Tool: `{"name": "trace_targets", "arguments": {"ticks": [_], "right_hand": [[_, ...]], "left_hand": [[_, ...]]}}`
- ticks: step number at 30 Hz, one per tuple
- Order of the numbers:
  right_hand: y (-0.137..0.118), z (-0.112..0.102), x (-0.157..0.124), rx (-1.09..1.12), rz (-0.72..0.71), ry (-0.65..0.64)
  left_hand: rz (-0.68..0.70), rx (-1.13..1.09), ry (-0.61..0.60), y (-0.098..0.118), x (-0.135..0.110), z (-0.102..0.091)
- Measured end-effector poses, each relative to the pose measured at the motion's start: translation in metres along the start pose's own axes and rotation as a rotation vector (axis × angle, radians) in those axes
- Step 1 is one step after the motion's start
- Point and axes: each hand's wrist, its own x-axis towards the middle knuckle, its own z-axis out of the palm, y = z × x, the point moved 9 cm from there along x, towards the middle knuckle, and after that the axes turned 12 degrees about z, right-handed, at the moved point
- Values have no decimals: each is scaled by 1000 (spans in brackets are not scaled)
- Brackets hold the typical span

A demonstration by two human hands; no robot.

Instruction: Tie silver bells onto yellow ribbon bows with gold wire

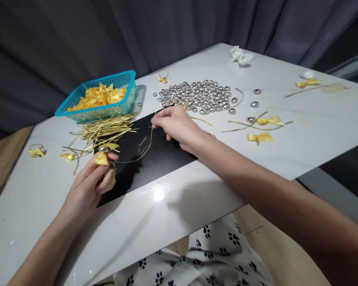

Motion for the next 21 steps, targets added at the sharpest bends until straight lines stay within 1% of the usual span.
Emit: {"name": "trace_targets", "arguments": {"ticks": [2,4,6,10,12,13,15,17,19,20,21], "right_hand": [[4,12,-2,-167,-19,-37],[8,19,-4,-272,-17,-67],[8,22,-4,-327,-36,-80],[-1,24,-8,-402,-142,-54],[-1,27,-11,-397,-124,-77],[1,30,-14,-356,-91,-117],[3,41,-21,-214,-23,-252],[2,52,-30,-90,-1,-388],[5,59,-35,-106,3,-459],[9,60,-34,-174,3,-454],[13,59,-32,-272,-21,-420]], "left_hand": [[-53,-33,-5,-3,-2,3],[-107,-52,-12,-5,-3,5],[-165,-65,-25,-9,-5,8],[-287,-143,-88,-18,-9,17],[-337,-192,-111,-22,-10,21],[-353,-207,-105,-24,-10,21],[-363,-204,-70,-26,-9,17],[-362,-166,-43,-28,-9,13],[-365,-123,-47,-29,-9,11],[-366,-109,-56,-30,-9,11],[-366,-102,-65,-30,-9,12]]}}
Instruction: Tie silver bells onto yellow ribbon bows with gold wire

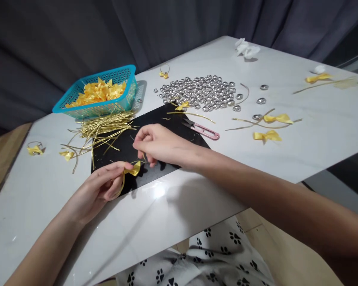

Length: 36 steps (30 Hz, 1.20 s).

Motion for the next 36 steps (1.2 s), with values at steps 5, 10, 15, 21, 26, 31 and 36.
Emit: {"name": "trace_targets", "arguments": {"ticks": [5,10,15,21,26,31,36], "right_hand": [[-10,-14,-4,-505,-247,356],[-11,11,-9,-227,-168,30],[-2,42,-12,78,-35,-342],[10,33,2,198,38,-254],[11,33,1,189,54,-272],[9,28,1,138,34,-238],[3,11,4,-53,-31,-75]], "left_hand": [[22,-19,-95,4,-3,9],[31,-144,-176,8,-6,18],[48,-198,-209,11,-8,22],[50,-94,-139,12,-7,15],[100,45,-21,14,-4,1],[224,214,165,24,-1,-17],[332,210,321,33,-1,-33]]}}
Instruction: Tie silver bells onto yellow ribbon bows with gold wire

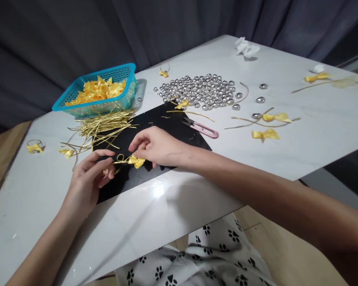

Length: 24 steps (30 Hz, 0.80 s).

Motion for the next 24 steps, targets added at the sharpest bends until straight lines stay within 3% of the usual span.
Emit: {"name": "trace_targets", "arguments": {"ticks": [4,9,17,21,24], "right_hand": [[-16,-6,-7,-151,-194,135],[-20,13,-13,-39,-271,-34],[-6,5,-3,198,-69,-33],[2,2,0,484,-10,-94],[15,3,4,540,92,-94]], "left_hand": [[10,-95,-65,4,-1,8],[-32,-203,-175,9,-6,24],[-74,-275,-122,5,-3,16],[-67,-110,-98,0,-2,10],[-25,48,-135,-1,-3,10]]}}
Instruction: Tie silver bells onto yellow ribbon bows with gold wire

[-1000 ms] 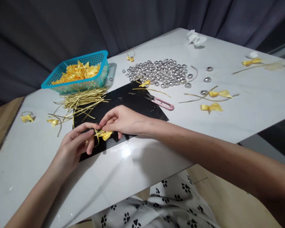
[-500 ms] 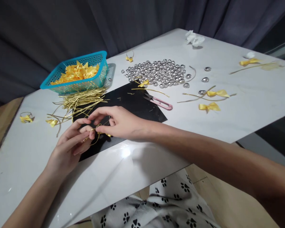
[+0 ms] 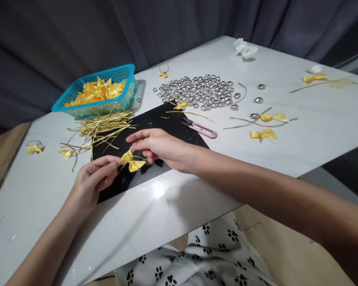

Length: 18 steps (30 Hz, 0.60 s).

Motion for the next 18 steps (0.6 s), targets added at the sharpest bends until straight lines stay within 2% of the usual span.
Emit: {"name": "trace_targets", "arguments": {"ticks": [3,5,7,10,13,16,18], "right_hand": [[0,-7,0,-99,6,118],[-9,-11,-5,-220,-57,233],[-19,-8,-9,-327,-134,278],[-20,7,-9,-425,-155,172],[-3,16,-2,-472,-39,9],[12,21,-1,-384,78,-161],[14,23,-2,-318,106,-222]], "left_hand": [[51,80,-3,3,-1,-1],[77,92,-15,6,-2,1],[86,59,-60,7,-3,6],[84,-14,-156,7,-6,17],[57,-57,-251,6,-10,25],[28,-113,-311,6,-13,30],[7,-140,-343,6,-15,33]]}}
